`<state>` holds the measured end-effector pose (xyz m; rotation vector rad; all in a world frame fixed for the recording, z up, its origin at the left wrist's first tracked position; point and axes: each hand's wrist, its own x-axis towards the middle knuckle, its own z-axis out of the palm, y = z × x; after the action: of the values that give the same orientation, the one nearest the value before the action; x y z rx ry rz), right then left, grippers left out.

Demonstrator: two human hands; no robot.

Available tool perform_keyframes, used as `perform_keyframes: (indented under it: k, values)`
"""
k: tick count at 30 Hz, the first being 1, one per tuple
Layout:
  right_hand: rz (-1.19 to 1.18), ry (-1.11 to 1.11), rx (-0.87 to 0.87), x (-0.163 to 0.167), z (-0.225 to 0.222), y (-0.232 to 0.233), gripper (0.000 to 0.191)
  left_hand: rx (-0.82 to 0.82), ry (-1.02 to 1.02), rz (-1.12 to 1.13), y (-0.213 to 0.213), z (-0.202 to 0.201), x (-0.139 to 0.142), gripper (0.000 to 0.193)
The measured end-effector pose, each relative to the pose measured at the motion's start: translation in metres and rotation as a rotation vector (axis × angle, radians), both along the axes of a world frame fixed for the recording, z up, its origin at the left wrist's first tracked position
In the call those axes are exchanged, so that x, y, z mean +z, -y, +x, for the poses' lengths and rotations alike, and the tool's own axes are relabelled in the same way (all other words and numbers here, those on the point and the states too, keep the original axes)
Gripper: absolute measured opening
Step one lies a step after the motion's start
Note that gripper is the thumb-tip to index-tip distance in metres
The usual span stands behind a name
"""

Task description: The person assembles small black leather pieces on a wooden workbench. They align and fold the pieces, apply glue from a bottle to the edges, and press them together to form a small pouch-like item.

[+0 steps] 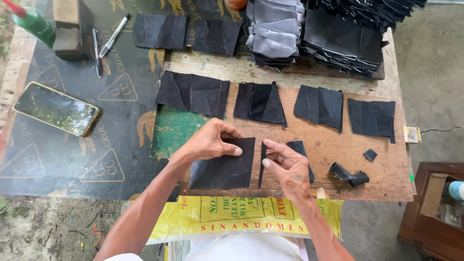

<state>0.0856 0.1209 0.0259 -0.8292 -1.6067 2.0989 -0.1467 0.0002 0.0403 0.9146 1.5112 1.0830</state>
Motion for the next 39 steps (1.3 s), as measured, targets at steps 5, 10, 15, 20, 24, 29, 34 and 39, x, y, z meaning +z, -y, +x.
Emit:
perform_keyframes:
  k: [5, 10, 15, 20, 24, 29, 34, 39]
  values:
    - [-0.070, -0.023, -0.011, 0.003, -0.006, 0.002, 0.055, -0.012, -0.049, -0.006, -0.003, 0.003, 0.004, 0.039]
    - [-0.063, -0.017, -0.008, 0.004, -0.007, 0.000, 0.058, -0.029, -0.037, -0.017, -0.003, 0.007, -0.004, 0.039]
    - [-0.072, -0.010, -0.005, 0.005, -0.008, 0.000, 0.059, -0.013, -0.002, -0.025, -0.003, 0.008, -0.005, 0.039]
    - [-0.058, -0.014, 0.017, 0.006, -0.007, 0.000, 0.060, -0.005, 0.010, -0.040, -0.004, 0.007, -0.005, 0.039]
    - [-0.057, -0.027, 0.038, 0.006, -0.008, 0.000, 0.062, -0.009, 0.012, -0.030, -0.005, 0.006, -0.006, 0.039]
    - [-0.072, -0.006, 0.035, 0.007, -0.010, 0.000, 0.062, -0.021, 0.029, -0.003, -0.004, 0.006, -0.007, 0.039]
    - [-0.053, 0.033, 0.010, 0.004, -0.012, 0.004, 0.064, -0.024, -0.010, -0.022, -0.005, 0.003, -0.009, 0.039]
    - [0.006, 0.031, 0.000, -0.004, -0.023, 0.004, 0.065, 0.010, -0.043, -0.003, -0.003, 0.003, -0.017, 0.037]
